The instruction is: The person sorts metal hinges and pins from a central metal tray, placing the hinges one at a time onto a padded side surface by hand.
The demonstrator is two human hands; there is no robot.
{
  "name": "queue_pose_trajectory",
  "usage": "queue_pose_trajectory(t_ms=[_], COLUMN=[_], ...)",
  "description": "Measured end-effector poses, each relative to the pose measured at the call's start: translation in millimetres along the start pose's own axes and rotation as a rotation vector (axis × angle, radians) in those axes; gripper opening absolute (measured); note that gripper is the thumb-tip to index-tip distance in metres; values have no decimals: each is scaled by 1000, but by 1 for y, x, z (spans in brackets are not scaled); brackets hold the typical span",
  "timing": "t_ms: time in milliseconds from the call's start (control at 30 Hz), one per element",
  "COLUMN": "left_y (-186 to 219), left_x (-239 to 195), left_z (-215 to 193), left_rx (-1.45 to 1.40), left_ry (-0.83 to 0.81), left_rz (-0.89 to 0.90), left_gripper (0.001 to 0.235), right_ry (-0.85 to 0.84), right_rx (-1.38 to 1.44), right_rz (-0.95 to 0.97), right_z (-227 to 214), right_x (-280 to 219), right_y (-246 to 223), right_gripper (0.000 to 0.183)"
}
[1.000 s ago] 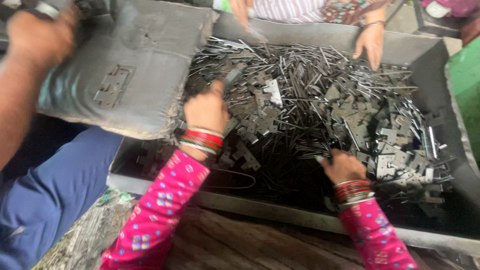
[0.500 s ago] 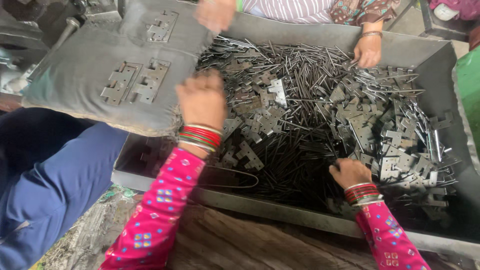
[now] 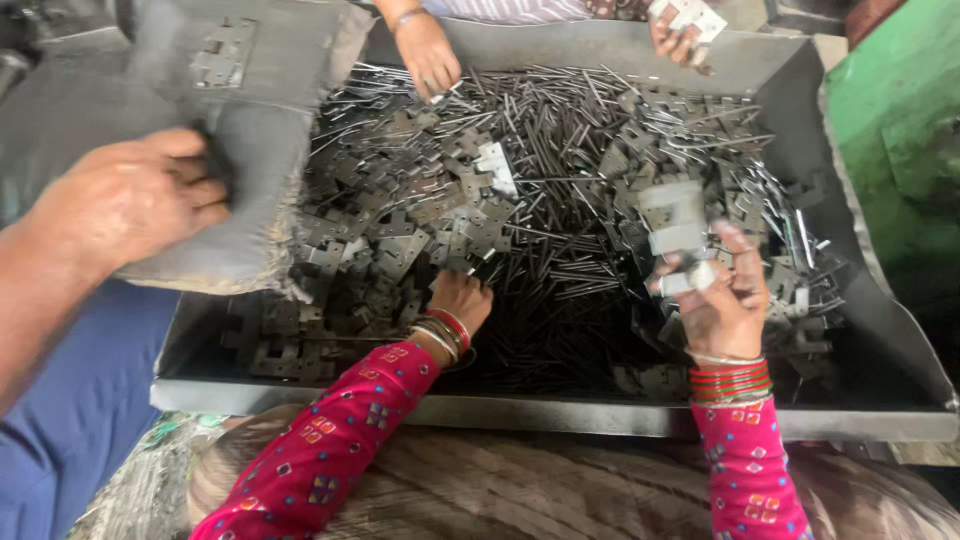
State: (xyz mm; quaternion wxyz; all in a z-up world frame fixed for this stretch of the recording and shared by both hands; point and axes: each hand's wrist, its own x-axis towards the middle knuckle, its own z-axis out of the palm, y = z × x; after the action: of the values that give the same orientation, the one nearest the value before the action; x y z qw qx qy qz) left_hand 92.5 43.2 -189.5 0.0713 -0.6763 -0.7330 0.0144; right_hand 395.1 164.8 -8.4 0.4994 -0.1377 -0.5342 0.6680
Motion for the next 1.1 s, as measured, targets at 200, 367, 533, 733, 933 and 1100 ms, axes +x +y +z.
queue_pose_trajectory(t_ms=[200,367,533,733,933,1100], left_y=[-13,-23,-27,-67,-81,-26], left_x=[7,4,3,15,27,29], left_z=[3,-8,-5,-10,-53,-97], left_rx=[36,3,1,-149,-1068,-1596], left_ry=[32,-63,-4,-324,15,213], left_rz=[-18,3,10,-13,35,-112], left_gripper=[20,19,19,18,24,27], right_ry=[102,-435,-899,-502,133,213], right_rx=[235,-1100,-1649,-1074,278,115], right_rz=[285,307,117,72,321,671], right_z=[-30,-25,-8,-26,-79,-42], right_x=[10,16,14,26,30,9], right_y=[4,91,140,112,61,55], right_gripper=[38,33,31,24,29,40])
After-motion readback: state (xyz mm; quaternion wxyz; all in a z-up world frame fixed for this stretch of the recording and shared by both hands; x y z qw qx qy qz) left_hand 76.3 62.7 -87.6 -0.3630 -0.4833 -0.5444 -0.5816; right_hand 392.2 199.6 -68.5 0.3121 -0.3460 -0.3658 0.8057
